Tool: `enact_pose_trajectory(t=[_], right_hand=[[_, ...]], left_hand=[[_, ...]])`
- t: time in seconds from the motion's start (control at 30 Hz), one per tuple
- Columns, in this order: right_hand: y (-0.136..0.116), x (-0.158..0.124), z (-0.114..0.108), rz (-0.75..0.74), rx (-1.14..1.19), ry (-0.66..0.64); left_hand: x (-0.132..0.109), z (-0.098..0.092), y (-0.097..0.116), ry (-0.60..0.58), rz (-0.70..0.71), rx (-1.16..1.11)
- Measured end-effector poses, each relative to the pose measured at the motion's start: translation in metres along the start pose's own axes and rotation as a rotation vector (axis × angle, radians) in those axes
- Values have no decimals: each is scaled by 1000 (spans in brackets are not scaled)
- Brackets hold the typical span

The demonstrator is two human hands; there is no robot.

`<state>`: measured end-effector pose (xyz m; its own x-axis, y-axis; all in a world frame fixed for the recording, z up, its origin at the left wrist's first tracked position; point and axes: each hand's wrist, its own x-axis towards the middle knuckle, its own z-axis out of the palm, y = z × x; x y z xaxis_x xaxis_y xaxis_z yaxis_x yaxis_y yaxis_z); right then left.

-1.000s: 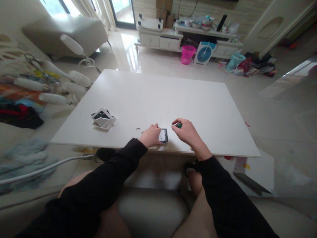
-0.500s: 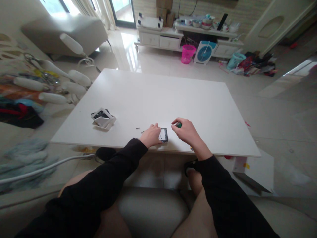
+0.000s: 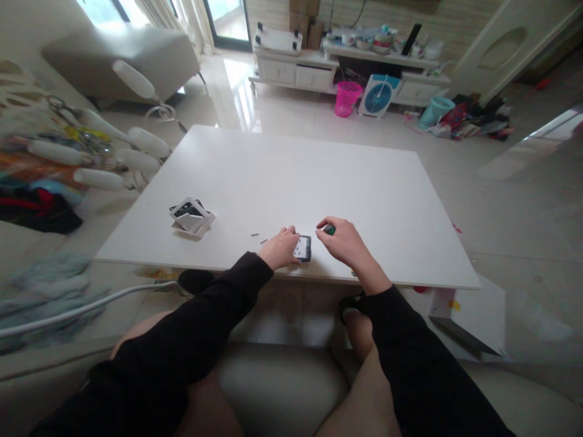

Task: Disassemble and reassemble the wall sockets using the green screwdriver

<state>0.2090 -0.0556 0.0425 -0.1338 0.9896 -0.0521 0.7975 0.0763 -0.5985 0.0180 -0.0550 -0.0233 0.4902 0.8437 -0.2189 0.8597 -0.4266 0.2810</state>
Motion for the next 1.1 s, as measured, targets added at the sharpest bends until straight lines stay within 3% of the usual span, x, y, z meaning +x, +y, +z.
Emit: enact_pose_trajectory(t=[0.43,0.53,0.63,0.73,0.93,1.1], right_hand=[[-1,0,-1,10,17,-14],[0,-1,-2,12,20,-15],[2,-1,-2,12,22,-12],[3,-1,-3,8,22,-9],[2,-1,-4,8,28,-8],[1,-2,-5,-3,46,-6]], left_hand=[[0,0,-1,-12,9,-12],[2,-12,-18,4,-23,-83],[1,-26,-45,61,-143,-92],[-3,-30,-67,42,-255,-45],[-9,-2,-81,-52,-333,5],[-10,18,-88,-36,-302,33]])
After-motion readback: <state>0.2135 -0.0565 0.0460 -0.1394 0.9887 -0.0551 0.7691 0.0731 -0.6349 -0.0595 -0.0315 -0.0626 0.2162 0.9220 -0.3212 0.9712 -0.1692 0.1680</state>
